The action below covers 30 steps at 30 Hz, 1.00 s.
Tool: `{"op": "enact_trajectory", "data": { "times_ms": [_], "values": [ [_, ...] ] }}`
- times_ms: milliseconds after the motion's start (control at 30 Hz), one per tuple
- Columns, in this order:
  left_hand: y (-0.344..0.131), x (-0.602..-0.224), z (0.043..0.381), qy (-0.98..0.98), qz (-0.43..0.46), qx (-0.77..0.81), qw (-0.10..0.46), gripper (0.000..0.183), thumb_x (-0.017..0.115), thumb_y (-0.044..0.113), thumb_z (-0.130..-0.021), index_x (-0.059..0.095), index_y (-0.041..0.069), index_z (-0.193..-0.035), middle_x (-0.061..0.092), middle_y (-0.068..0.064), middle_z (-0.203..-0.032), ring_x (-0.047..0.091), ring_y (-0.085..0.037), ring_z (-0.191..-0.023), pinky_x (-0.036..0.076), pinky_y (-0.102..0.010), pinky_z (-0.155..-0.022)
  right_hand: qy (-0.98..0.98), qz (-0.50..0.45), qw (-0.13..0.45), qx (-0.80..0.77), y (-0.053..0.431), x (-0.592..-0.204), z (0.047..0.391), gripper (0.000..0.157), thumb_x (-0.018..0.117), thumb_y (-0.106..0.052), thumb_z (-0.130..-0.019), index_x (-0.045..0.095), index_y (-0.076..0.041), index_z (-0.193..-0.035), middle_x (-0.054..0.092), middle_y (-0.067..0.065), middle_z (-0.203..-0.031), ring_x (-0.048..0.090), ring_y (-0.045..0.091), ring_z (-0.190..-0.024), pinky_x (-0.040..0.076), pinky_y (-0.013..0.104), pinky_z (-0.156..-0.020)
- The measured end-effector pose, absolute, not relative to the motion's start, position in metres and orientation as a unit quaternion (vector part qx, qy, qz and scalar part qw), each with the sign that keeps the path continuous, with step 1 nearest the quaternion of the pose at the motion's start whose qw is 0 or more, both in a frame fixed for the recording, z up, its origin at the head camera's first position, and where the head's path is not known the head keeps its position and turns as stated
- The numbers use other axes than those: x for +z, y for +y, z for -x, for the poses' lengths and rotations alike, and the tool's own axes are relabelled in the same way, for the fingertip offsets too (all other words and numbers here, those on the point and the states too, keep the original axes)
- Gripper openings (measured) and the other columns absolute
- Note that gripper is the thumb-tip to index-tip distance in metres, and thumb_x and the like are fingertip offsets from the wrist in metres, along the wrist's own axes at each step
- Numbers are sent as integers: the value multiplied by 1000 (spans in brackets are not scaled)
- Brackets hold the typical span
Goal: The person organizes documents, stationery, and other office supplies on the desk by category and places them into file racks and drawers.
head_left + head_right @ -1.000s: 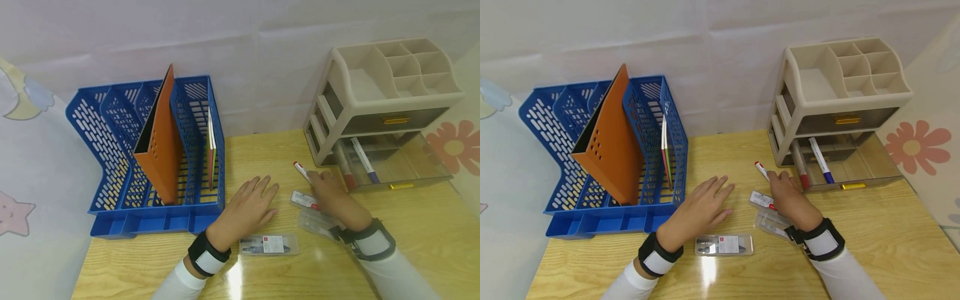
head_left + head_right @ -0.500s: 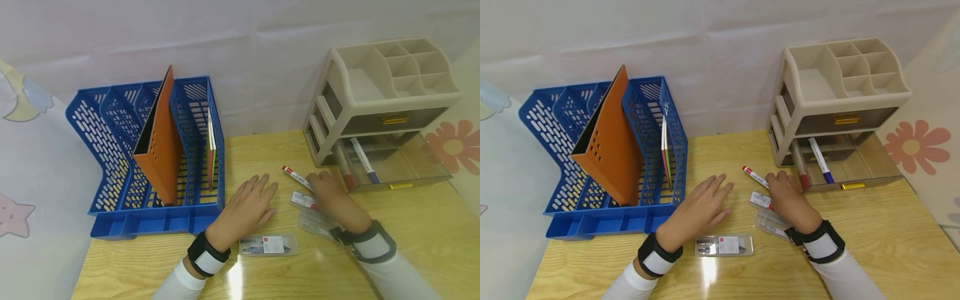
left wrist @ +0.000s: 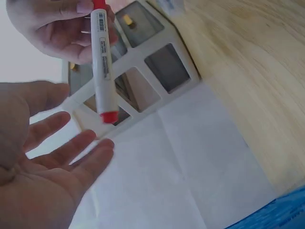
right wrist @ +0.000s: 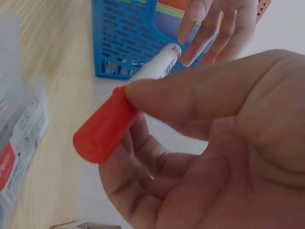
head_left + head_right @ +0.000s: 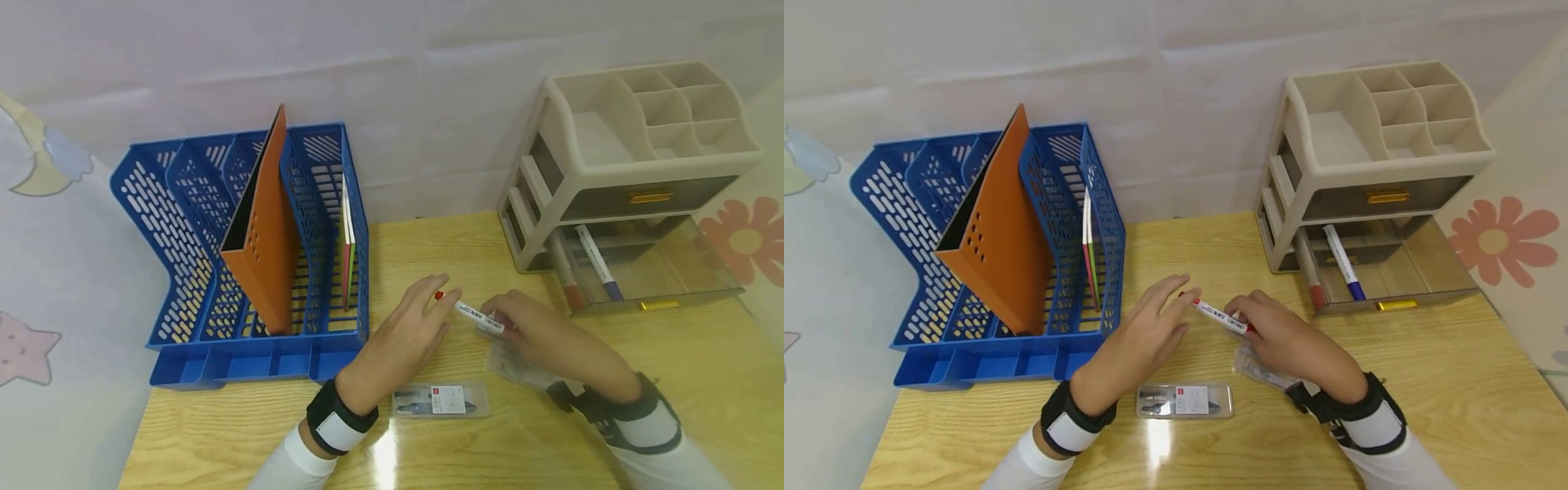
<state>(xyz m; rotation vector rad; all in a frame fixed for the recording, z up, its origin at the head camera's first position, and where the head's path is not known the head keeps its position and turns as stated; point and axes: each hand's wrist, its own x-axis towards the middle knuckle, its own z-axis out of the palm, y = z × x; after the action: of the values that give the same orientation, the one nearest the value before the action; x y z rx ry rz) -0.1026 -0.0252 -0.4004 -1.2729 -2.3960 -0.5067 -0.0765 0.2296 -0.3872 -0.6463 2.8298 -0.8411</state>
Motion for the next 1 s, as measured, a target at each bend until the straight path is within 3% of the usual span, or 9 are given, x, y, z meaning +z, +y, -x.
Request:
{"op": "enact_trajectory", "data": {
  "times_ms": [200, 367, 733, 1000],
  "values": [
    [-24, -396, 101, -816, 481, -239, 213, 26, 61, -1, -100, 65, 2, -126, 62, -14, -128, 60, -23, -125, 49, -21, -108, 916, 256, 48, -306, 232, -381, 70, 37, 72, 6, -87, 66, -11, -120, 63, -6, -101, 59, 8, -91, 54, 27, -75],
    [-25, -393, 100, -805, 484, -258, 226, 22, 65, -5, -97, 72, 2, -117, 65, -9, -118, 62, -19, -114, 52, -19, -100, 898, 280, 59, -333, 235, -377, 68, 37, 73, 3, -89, 65, -16, -120, 61, -11, -101, 57, 5, -91, 54, 26, -76],
    [-26, -387, 98, -785, 493, -287, 240, 22, 65, -9, -95, 76, 2, -110, 66, -9, -116, 63, -18, -110, 52, -16, -96, 890, 279, 62, -356, 226, -370, 66, 27, 74, -3, -91, 68, -14, -115, 68, -12, -98, 64, 1, -88, 57, 24, -72],
    [-27, -386, 97, -781, 491, -285, 261, 23, 70, -1, -95, 73, 0, -118, 65, -16, -127, 63, -25, -121, 51, -23, -106, 880, 255, 107, -386, 225, -361, 60, 28, 69, -2, -95, 66, -12, -120, 64, -12, -87, 60, 1, -76, 55, 23, -62]
  ]
}}
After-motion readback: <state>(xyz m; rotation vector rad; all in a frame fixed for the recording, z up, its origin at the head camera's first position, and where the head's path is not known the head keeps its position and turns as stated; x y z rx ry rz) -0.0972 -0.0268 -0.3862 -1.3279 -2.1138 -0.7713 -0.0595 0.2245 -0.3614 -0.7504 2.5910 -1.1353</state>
